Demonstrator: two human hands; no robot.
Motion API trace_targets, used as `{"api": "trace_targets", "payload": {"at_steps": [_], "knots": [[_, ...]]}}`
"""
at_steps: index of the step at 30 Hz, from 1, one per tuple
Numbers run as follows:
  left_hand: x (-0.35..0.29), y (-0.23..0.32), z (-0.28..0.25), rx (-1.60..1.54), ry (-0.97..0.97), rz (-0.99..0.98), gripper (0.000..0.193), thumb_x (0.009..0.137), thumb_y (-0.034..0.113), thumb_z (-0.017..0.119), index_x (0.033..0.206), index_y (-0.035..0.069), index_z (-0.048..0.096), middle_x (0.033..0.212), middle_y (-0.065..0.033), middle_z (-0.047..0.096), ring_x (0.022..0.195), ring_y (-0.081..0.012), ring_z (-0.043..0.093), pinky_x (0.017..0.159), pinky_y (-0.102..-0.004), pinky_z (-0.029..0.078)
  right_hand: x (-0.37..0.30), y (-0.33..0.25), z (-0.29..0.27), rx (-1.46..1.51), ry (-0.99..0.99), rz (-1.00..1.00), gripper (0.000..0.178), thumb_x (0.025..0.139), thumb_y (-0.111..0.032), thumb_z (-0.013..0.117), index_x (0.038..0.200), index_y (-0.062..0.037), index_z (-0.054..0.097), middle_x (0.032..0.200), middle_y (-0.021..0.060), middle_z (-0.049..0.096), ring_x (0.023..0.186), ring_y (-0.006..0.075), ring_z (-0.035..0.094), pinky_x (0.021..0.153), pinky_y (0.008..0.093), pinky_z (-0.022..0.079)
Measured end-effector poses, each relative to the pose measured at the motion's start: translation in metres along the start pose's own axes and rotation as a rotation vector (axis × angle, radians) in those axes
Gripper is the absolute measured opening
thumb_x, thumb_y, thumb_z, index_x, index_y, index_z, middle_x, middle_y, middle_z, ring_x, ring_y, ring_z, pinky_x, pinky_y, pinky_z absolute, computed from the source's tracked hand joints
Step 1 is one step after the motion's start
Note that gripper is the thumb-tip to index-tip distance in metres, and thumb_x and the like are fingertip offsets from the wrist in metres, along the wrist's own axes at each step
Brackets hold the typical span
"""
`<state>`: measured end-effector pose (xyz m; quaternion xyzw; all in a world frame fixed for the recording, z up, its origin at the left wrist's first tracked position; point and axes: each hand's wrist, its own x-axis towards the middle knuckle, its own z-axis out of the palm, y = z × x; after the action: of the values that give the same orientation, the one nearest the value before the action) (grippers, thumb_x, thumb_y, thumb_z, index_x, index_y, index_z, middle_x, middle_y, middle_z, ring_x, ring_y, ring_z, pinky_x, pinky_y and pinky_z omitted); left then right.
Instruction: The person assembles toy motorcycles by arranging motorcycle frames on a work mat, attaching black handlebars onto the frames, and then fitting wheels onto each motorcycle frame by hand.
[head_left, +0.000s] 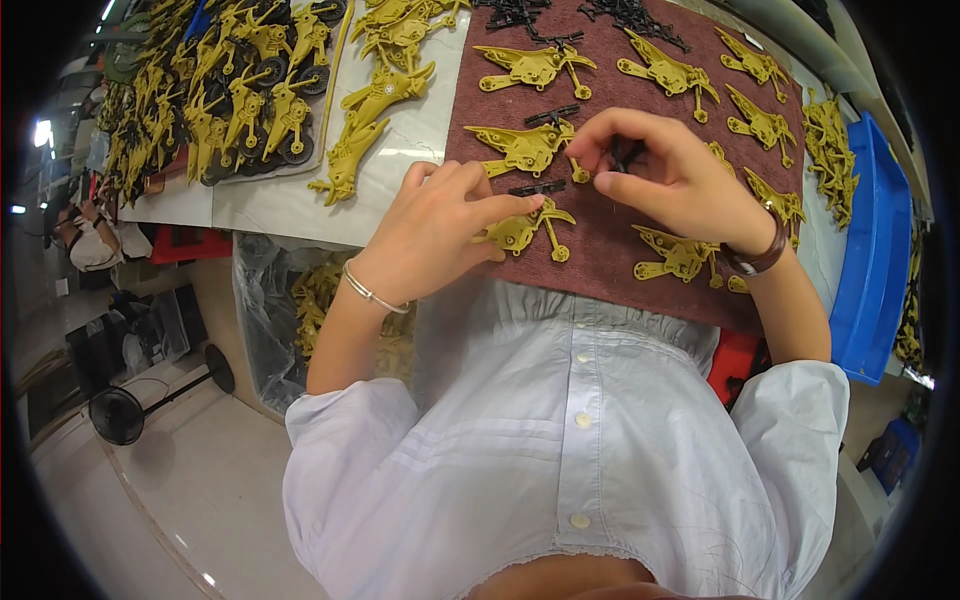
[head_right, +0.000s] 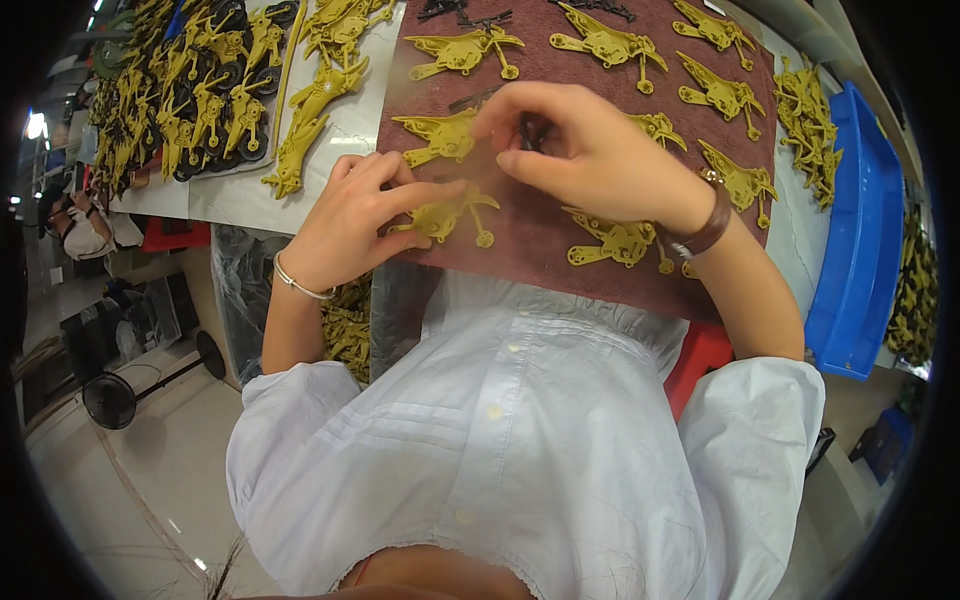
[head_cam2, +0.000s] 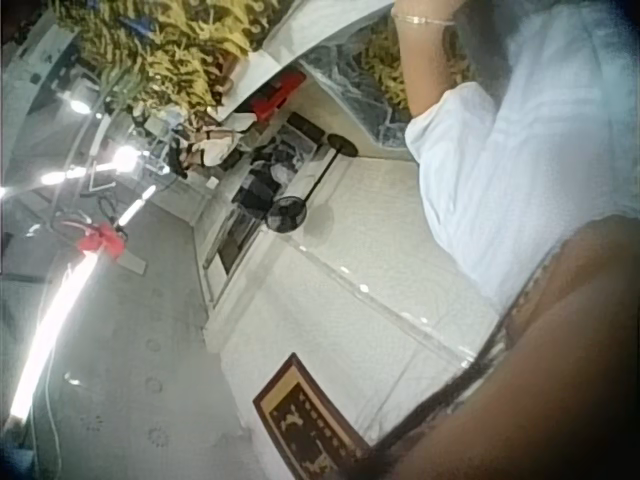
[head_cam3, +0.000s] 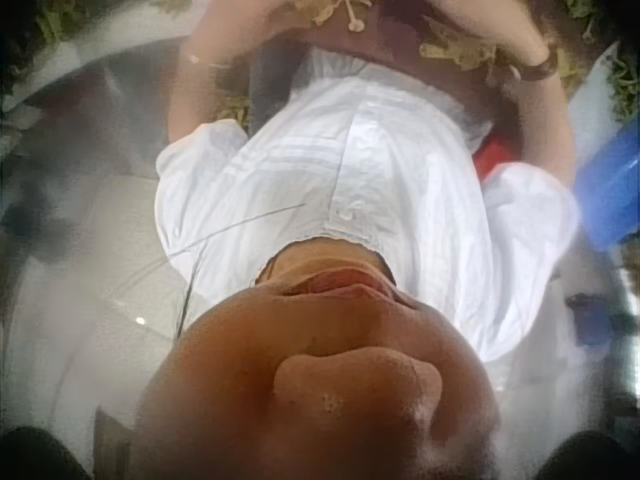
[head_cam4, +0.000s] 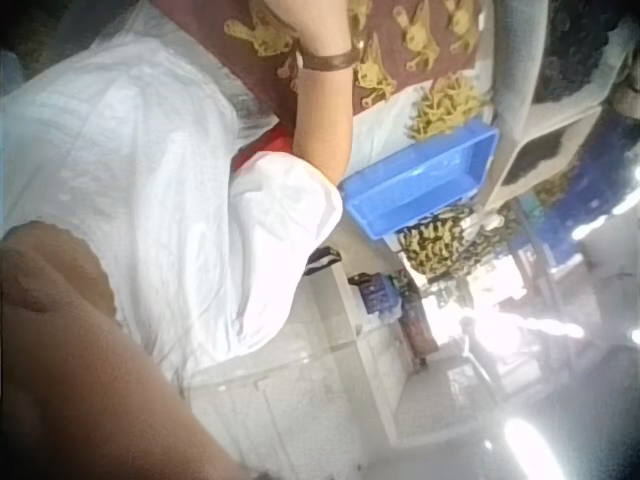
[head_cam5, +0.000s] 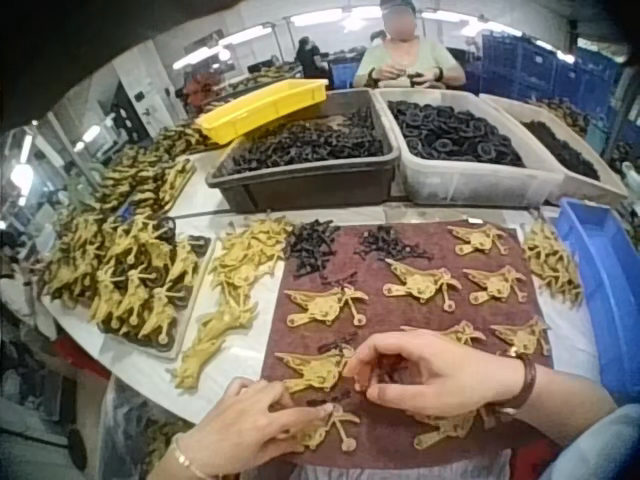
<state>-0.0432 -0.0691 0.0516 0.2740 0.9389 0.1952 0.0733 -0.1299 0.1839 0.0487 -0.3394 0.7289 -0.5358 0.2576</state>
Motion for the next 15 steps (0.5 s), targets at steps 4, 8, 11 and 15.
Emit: {"api": "trace_targets", "payload": {"at_steps": [4, 8, 11, 15], "knots": [[-0.001, 0.002, 0.001, 0.000, -0.013, -0.013, 0.061, 0.064, 0.012, 0.079, 0.121, 0.024, 0.065, 0.083, 0.0017, 0.053, 0.082, -0.0180, 0.052, 0.080, -0.0336, 0.035, -0.024, -0.002, -0.012, 0.618, 0.009, 0.216, 0.033, 0.089, -0.005, 0.060, 0.120, 0.0035, 0.056, 0.115, 0.0121, 0.063, 0.104, 0.0142, 0.061, 0.091, 0.0287, 0.049], [-0.002, 0.003, 0.001, -0.046, 0.025, 0.002, 0.063, 0.062, 0.014, 0.080, 0.123, 0.022, 0.064, 0.089, 0.0003, 0.057, 0.087, -0.0188, 0.054, 0.084, -0.0341, 0.035, -0.043, 0.003, -0.018, 0.917, 0.096, 0.290, 0.041, 0.092, -0.003, 0.057, 0.130, 0.0086, 0.049, 0.123, 0.0188, 0.060, 0.116, 0.0182, 0.059, 0.101, 0.0283, 0.047], [-0.007, 0.009, -0.004, -0.084, 0.069, -0.036, 0.063, 0.061, 0.014, 0.081, 0.122, 0.018, 0.065, 0.097, -0.0021, 0.062, 0.092, -0.0202, 0.056, 0.087, -0.0343, 0.036, -0.057, 0.009, -0.019, 1.090, 0.197, 0.317, 0.040, 0.095, -0.002, 0.051, 0.132, 0.0116, 0.045, 0.126, 0.0218, 0.057, 0.118, 0.0210, 0.057, 0.103, 0.0273, 0.047], [0.002, 0.029, -0.003, -0.086, 0.311, -0.061, 0.052, 0.064, 0.013, 0.082, 0.113, 0.009, 0.069, 0.099, -0.0069, 0.068, 0.091, -0.0236, 0.060, 0.085, -0.0349, 0.042, -0.067, 0.011, -0.011, 1.148, 0.354, 0.273, 0.038, 0.097, -0.005, 0.052, 0.131, 0.0104, 0.047, 0.126, 0.0217, 0.058, 0.116, 0.0213, 0.058, 0.102, 0.0277, 0.049]]}}
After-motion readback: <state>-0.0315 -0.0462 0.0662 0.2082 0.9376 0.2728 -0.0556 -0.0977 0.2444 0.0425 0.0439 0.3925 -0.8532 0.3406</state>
